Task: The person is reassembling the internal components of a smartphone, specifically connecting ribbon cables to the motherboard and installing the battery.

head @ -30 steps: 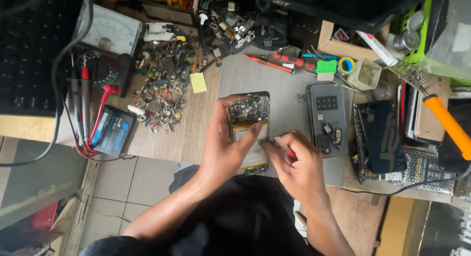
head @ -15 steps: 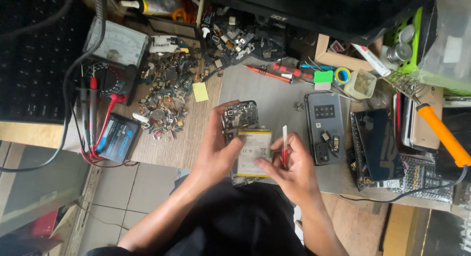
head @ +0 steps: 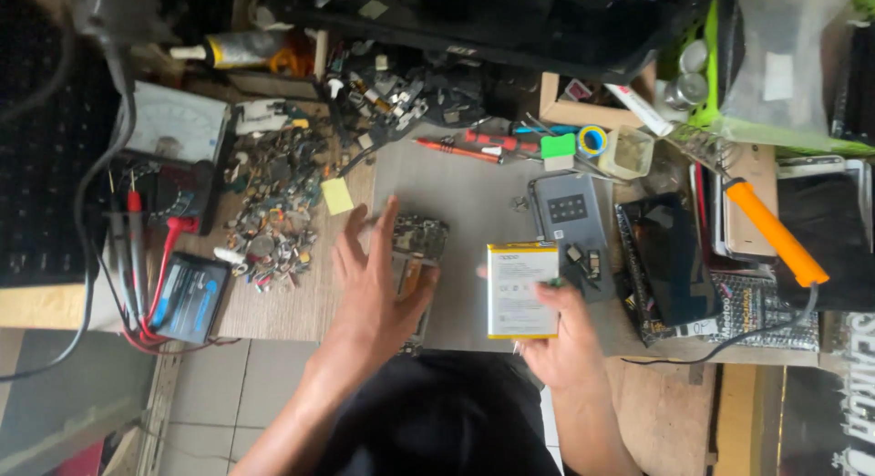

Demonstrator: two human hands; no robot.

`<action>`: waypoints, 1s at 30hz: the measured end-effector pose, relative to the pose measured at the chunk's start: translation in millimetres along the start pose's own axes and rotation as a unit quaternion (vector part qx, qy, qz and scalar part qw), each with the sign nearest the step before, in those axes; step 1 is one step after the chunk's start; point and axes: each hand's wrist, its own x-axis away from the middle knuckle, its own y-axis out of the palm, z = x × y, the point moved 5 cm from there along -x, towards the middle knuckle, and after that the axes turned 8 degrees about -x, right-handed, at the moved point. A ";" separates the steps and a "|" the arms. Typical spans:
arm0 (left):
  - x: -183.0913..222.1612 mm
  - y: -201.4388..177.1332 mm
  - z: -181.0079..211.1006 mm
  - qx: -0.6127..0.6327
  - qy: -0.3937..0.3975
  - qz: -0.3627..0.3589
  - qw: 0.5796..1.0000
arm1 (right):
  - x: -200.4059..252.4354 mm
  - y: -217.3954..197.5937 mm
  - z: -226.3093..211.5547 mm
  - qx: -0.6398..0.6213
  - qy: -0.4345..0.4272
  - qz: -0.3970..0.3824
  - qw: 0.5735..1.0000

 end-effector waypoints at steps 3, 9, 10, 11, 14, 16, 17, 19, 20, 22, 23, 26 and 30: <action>4.0 -3.0 6.5 -0.030 0.006 0.007 1.000 | -10.2 -7.6 4.4 -0.074 0.189 -0.256 0.945; 2.8 -23.2 44.7 0.340 -0.113 -0.075 0.930 | 9.9 10.5 2.3 0.284 -0.010 -0.298 0.911; 5.0 -23.6 46.0 0.331 -0.112 -0.075 0.934 | 15.8 16.6 2.4 0.276 -0.012 -0.302 0.912; 5.7 -21.6 50.6 0.350 -0.093 -0.098 0.927 | 19.9 21.7 -2.1 0.336 -0.057 -0.281 0.897; 9.3 -17.1 54.2 0.390 -0.062 -0.125 0.910 | 28.9 39.1 -17.5 0.443 -0.171 -0.238 0.847; 10.9 -16.2 54.6 0.417 -0.049 -0.132 0.898 | 31.5 44.4 -27.0 0.495 -0.237 -0.209 0.809; 12.5 -15.8 54.4 0.432 -0.057 -0.145 0.888 | 30.9 44.7 -28.2 0.473 -0.234 -0.221 0.820; 14.3 -12.9 52.7 0.447 -0.067 -0.158 0.878 | 30.7 44.3 -28.6 0.451 -0.229 -0.234 0.830; 14.5 -10.7 49.2 0.450 -0.089 -0.145 0.877 | 32.3 44.7 -28.3 0.471 -0.243 -0.237 0.814; 13.8 -7.1 43.6 0.454 -0.111 -0.126 0.875 | 31.6 45.5 -25.7 0.492 -0.256 -0.245 0.795; 14.0 -5.5 41.7 0.467 -0.112 -0.108 0.870 | 31.0 43.2 -25.5 0.519 -0.279 -0.226 0.776; 11.7 -5.1 36.0 0.476 -0.131 -0.073 0.867 | 28.6 34.7 -24.4 0.561 -0.281 -0.193 0.754; 15.0 8.2 7.2 0.495 -0.161 -0.070 0.851 | 29.0 26.6 -21.1 0.542 -0.215 -0.246 0.774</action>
